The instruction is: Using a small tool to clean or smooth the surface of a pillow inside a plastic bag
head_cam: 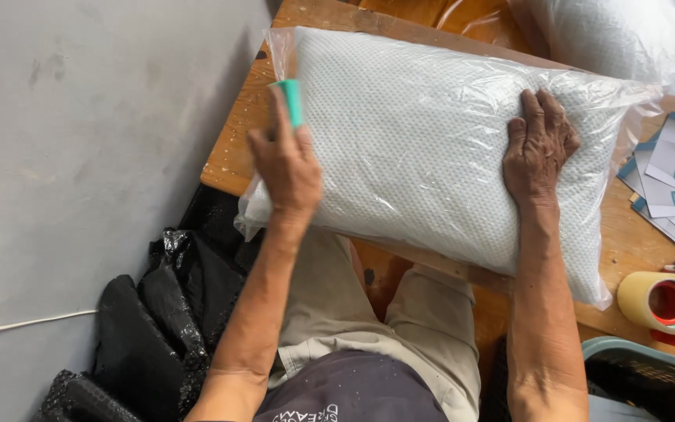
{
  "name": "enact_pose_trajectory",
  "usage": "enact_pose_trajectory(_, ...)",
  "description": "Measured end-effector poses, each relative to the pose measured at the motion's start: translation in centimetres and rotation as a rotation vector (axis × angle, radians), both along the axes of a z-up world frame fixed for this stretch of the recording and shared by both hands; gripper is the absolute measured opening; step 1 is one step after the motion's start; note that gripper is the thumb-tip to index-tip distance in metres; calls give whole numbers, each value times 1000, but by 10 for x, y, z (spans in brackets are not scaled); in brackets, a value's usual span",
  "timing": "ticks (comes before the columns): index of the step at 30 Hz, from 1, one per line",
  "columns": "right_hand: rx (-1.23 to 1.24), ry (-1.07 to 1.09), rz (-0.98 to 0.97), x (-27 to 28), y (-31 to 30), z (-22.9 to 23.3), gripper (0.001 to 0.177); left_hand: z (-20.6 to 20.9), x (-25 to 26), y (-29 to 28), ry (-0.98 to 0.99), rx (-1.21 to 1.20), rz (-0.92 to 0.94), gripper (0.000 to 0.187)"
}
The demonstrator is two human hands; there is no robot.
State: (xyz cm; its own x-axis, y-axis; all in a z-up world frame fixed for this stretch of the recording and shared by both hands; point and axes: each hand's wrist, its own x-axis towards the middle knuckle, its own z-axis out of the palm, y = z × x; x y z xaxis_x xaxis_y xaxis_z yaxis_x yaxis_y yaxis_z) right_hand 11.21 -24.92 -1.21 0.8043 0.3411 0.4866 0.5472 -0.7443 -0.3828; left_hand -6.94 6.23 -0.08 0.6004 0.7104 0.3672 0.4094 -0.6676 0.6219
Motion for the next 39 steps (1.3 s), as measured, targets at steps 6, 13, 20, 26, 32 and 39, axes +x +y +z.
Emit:
enact_pose_trajectory(6, 5, -23, 7, 2, -8, -7, 43, 5, -12, -207, 13, 249, -577, 77)
enact_pose_trajectory(13, 18, 39, 30, -7, -4, 9, 43, -17, -17, -93, 78, 357, -225, 97)
enact_pose_trajectory(20, 5, -15, 36, -12, 1, 10, 43, -49, -39, 50, 461, -139, 59, 64)
enact_pose_trajectory(26, 11, -17, 26, -6, -1, 4, 42, -36, -50, 23, 228, -290, 148, 57)
enact_pose_trajectory(32, 30, 33, 27, -9, -2, 5, 44, -3, -40, -164, -237, 208, -306, 86)
enact_pose_trajectory(39, 43, -15, 59, -9, -3, 9, 43, -32, -36, -173, -7, 411, -410, 77)
